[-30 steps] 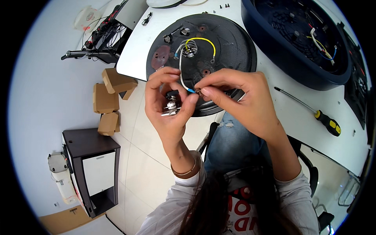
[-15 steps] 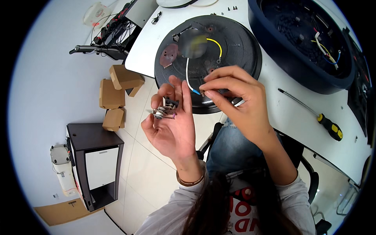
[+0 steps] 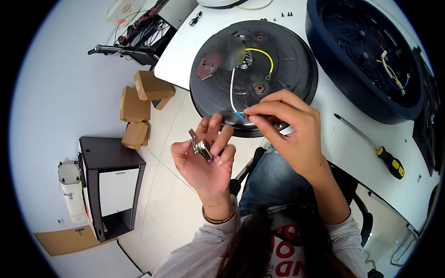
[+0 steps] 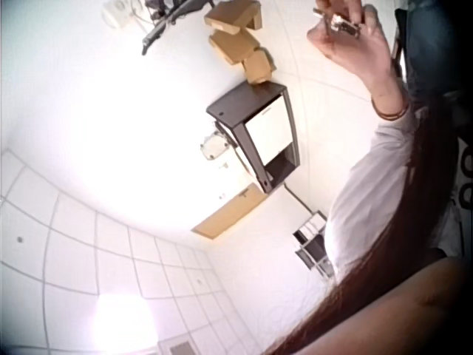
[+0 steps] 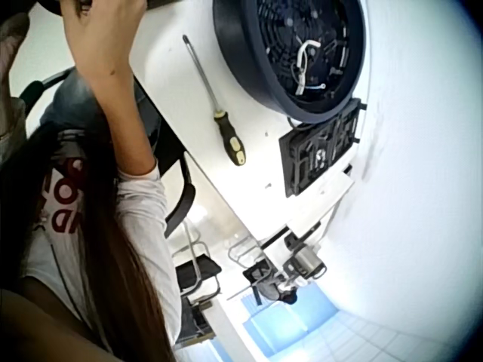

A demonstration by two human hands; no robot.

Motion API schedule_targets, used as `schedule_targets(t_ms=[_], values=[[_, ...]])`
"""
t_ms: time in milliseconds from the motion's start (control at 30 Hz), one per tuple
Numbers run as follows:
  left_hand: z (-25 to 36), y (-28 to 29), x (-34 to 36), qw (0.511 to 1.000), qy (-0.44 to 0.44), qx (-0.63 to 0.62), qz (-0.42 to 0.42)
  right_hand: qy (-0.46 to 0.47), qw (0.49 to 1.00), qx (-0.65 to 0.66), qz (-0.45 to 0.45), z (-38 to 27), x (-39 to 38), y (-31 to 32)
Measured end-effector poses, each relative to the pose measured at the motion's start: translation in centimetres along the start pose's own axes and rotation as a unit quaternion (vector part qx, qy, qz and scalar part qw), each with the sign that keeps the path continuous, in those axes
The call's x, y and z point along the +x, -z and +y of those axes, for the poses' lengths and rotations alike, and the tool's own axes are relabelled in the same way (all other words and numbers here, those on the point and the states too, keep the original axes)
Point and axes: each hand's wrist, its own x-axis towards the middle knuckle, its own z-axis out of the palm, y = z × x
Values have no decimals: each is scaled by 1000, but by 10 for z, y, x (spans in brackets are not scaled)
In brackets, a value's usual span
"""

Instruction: The person connects wires to a small metal component and uses a screwdriver to tighten screws on the terminals. The person then places the component onto a circular base and continues to secure the wiring.

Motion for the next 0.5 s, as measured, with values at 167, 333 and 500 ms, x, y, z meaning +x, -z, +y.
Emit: schedule_targets(t_ms=[167,333,500], values=[[4,-7,-20,998,3,61,30,9,1000,8,19,2,1,-4],[-4,-8,-25,981,-35,171,87,17,1000,4,14,1,2,-6],[0,11,-37,981,32,-64,182,1,1000,-7,5,0,1,-2]])
